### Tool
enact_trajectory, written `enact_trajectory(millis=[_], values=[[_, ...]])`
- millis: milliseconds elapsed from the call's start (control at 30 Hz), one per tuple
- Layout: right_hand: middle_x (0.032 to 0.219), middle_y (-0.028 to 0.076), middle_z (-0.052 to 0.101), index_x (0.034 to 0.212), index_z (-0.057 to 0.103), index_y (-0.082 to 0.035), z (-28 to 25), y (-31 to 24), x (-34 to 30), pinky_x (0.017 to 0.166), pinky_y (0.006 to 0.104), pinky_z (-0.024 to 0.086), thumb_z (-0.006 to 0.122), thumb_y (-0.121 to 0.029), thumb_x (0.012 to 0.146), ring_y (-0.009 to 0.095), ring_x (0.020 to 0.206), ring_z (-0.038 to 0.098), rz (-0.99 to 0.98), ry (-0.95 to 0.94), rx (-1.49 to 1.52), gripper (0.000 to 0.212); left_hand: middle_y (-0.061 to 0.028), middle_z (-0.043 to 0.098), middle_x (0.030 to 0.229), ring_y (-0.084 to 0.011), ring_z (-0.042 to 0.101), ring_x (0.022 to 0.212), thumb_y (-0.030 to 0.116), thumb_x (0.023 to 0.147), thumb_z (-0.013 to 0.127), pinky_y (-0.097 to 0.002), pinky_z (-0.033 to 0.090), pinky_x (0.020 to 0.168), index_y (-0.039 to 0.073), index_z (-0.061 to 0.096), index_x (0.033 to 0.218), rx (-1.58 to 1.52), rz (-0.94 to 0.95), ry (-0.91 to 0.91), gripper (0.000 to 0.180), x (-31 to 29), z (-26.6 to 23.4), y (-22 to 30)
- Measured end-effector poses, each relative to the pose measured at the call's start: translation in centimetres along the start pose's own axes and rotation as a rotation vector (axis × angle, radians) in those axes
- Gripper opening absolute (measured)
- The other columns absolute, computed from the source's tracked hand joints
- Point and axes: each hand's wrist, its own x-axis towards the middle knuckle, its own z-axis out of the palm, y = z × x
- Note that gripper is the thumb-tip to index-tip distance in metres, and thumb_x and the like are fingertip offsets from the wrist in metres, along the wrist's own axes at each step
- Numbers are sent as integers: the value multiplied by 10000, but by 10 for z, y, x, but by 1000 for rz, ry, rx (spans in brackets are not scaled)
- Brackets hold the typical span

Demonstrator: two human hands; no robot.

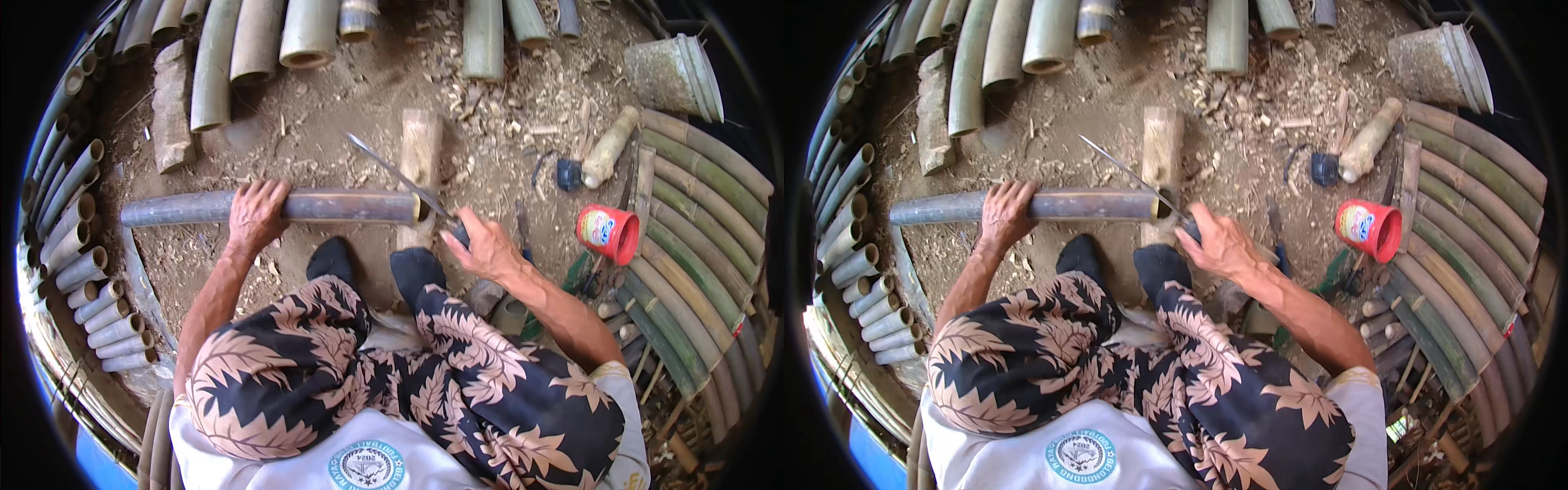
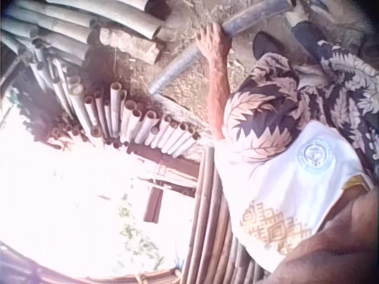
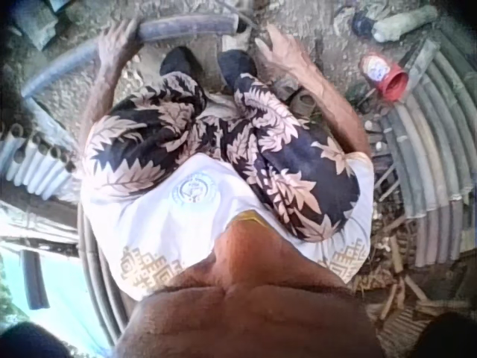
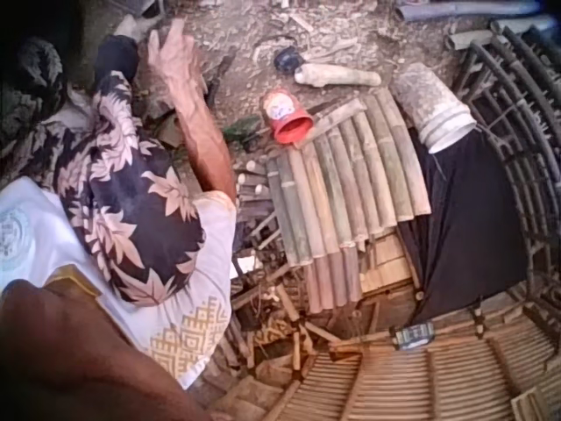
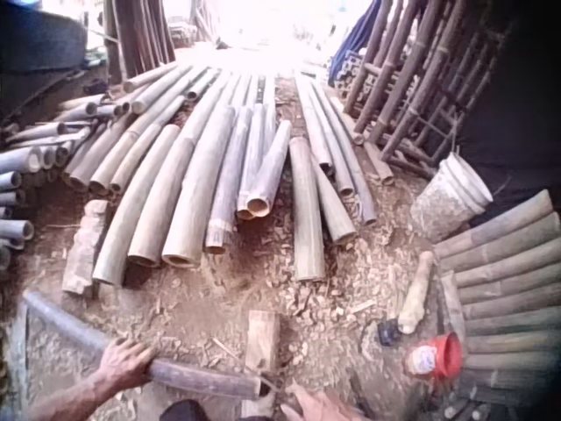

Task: The person holds a bamboo stalk by hand and uses a knife to shave its surface and cut into its ends, rotating the stalk several times to work on different sides.

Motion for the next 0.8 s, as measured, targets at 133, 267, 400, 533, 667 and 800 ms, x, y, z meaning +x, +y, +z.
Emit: enact_trajectory(millis=[133,267,400,533,667,800], values=[[750,203,658,1076,502,29,-8,-38,1,561,461,559,624,-339,961,395,605,674,-340,379,179,404,-54,648,1071,-247,609,1035,171,696,764,-417,448,947,120,588,1165,46,2,132,503,-7,9,0],[671,168,641,1071,501,35,15,36,0,521,433,555,598,-297,971,350,557,661,161,-157,-212,359,-67,616,1094,-259,588,1069,160,717,748,-425,423,983,116,562,1199,132,-7,201,518,-10,10,7],[745,199,657,1107,529,-4,0,11,-9,597,455,529,642,-281,946,399,658,680,126,-76,26,339,-133,545,1241,-300,518,1199,205,667,777,-461,401,1034,119,455,1360,0,-63,-137,769,-3,-21,15],[736,179,635,1162,533,1,-13,-36,-9,603,414,532,673,-249,923,344,643,671,-280,309,177,373,-117,544,1130,-299,532,1111,268,607,827,-441,434,1005,143,586,1246,-45,-46,-321,694,13,-24,1],[724,176,632,1128,539,24,11,13,-20,559,422,523,659,-254,936,332,599,663,-194,224,23,359,-117,539,1089,-319,533,1083,213,549,840,-434,504,937,135,644,1139,-91,-33,-233,627,16,-21,2],[723,162,633,1091,543,40,0,4,-16,532,399,524,643,-280,951,292,571,661,-25,-4,-16,363,-125,590,1076,-326,604,1043,180,575,812,-438,532,882,123,626,1134,-110,-55,-230,591,10,-11,2]])
